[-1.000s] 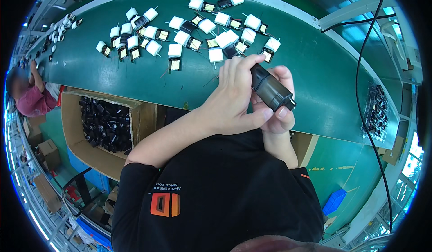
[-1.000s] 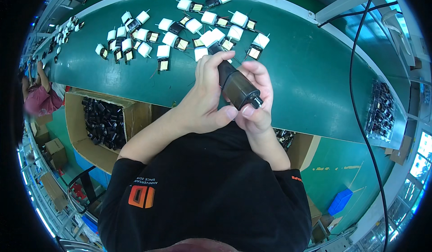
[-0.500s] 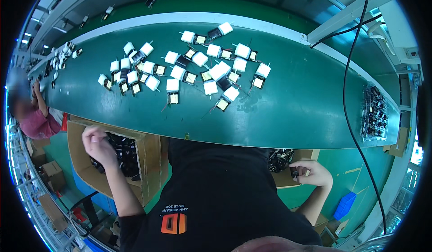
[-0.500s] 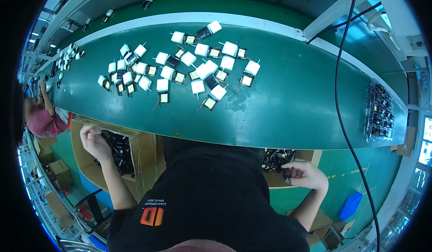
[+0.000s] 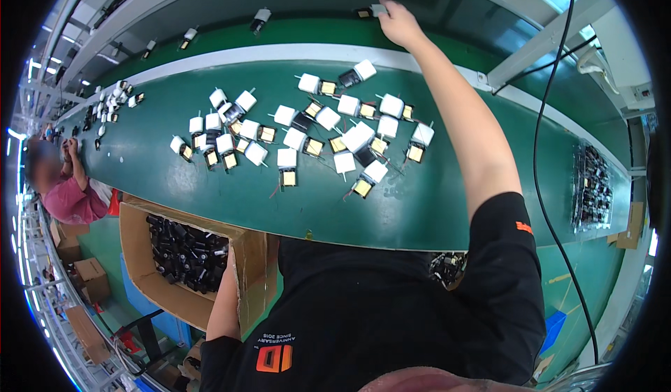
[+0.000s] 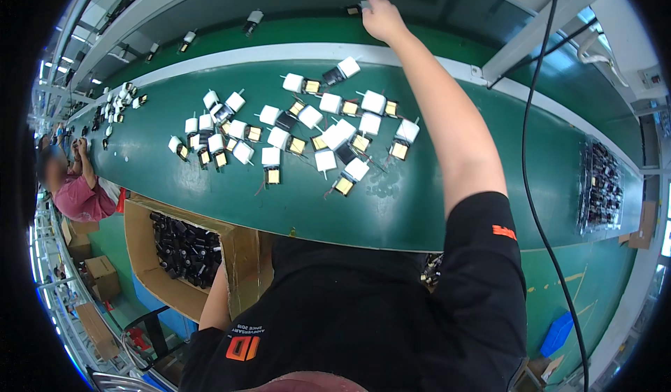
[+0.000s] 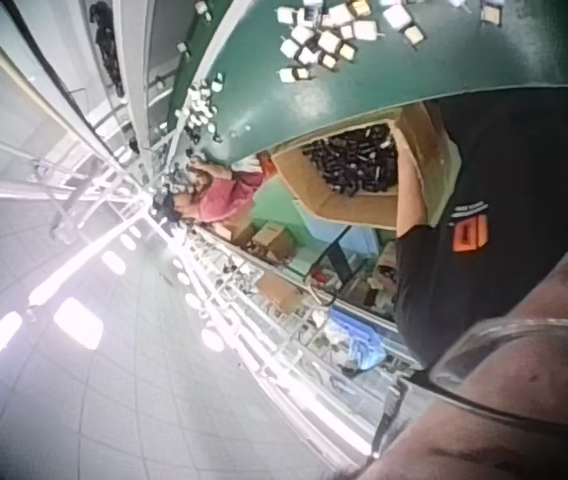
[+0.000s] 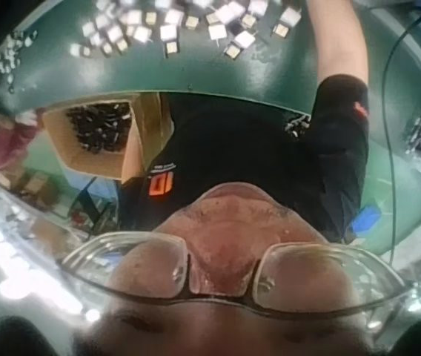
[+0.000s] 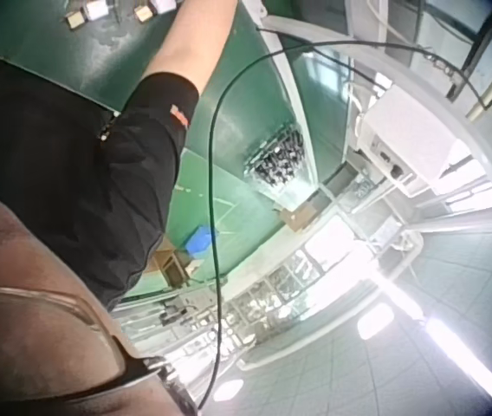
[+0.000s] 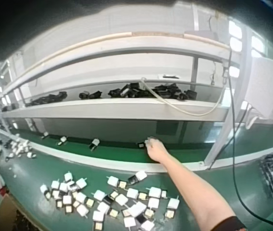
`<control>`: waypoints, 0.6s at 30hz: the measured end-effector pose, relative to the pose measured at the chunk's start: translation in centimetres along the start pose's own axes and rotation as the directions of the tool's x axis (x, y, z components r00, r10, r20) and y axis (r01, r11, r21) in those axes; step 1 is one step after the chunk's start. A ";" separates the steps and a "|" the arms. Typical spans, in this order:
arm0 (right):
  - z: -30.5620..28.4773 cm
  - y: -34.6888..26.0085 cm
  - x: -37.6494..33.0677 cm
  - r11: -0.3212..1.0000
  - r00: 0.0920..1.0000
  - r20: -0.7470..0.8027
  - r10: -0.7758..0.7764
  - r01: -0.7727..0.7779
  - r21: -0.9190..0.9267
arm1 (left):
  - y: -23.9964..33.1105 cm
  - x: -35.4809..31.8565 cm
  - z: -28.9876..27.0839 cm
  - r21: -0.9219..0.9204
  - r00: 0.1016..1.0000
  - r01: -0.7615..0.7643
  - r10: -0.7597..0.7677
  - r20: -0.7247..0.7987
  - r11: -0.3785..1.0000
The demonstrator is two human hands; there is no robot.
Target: Assembling small electronic components by inserting a circuit board into a plastic casing.
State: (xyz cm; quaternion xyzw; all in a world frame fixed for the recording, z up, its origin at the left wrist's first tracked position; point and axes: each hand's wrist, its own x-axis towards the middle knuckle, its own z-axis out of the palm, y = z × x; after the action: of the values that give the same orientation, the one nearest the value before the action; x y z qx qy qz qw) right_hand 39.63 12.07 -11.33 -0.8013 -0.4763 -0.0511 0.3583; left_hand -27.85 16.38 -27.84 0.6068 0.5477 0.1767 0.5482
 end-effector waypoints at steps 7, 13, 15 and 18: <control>2.6 -1.4 4.1 0.839 0.773 0.357 0.525 -0.398 -0.371 | 3.3 4.9 1.7 -0.027 0.989 -0.127 0.125 -0.074 0.992; 1.2 -0.7 3.6 0.847 0.795 0.335 0.505 -0.384 -0.367 | 1.5 4.5 1.4 0.001 0.981 -0.189 0.189 -0.046 0.982; 0.7 0.3 3.2 0.846 0.765 0.377 0.523 -0.409 -0.344 | 1.1 4.2 1.6 0.023 0.977 -0.210 0.211 -0.018 0.977; -1.2 -0.6 1.4 0.812 0.750 0.518 0.412 -0.560 0.164 | -0.6 2.9 0.7 0.040 0.976 -0.218 0.219 -0.012 0.975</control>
State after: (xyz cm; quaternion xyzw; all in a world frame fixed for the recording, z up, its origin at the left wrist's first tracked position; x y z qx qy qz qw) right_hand 40.19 12.53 -9.48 -0.8205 -0.3205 0.3110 0.3569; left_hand -26.61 18.38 -29.73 0.6722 0.4855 0.2303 0.5093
